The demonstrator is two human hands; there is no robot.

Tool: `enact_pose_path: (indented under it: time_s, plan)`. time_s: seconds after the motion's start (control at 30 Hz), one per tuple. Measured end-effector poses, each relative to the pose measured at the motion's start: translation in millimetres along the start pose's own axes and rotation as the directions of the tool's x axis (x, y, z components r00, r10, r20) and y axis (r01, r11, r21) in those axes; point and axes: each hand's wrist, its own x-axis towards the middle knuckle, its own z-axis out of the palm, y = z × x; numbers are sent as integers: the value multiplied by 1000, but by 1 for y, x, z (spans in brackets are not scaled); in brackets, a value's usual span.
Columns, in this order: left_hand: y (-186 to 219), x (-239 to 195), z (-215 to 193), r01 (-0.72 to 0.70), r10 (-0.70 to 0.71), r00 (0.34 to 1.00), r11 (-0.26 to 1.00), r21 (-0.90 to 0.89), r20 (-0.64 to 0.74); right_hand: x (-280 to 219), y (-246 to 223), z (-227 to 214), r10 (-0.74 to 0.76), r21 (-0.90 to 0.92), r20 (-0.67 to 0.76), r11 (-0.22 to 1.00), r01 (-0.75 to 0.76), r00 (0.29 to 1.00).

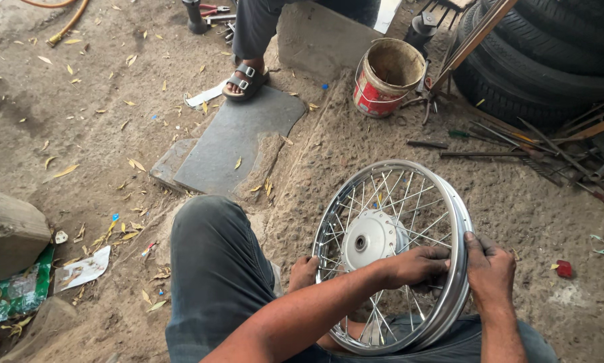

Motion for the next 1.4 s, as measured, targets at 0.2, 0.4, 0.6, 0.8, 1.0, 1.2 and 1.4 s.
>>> enact_pose_path:
  time_s: [0.2,0.4,0.6,0.8,1.0,1.2,1.4]
  plan:
    - [-20,20,0,16,-17,993,1000,-10,-120,14,35,12,45,210,25,977,-49,999]
    - [-60,29,3,-200,335,870,911,361,-362,55,119,16,132,33,0,991,-132,991]
    - [-91,39,-24,-315,409,908,808,499,-89,104,149,37,-63,45,60,997,60,996]
    - [-107,61,-45,-357,390,919,776,520,48,101,160,26,-93,115,85,990,83,992]
    - [-97,51,-51,-269,231,962,890,368,144,96,164,32,-136,173,93,978,118,986]
    - [-83,52,-43,-171,144,984,935,311,106,94,159,21,-133,216,96,970,109,986]
    - [-58,6,5,-80,391,896,612,787,-212,68,120,13,-239,78,137,970,231,961]
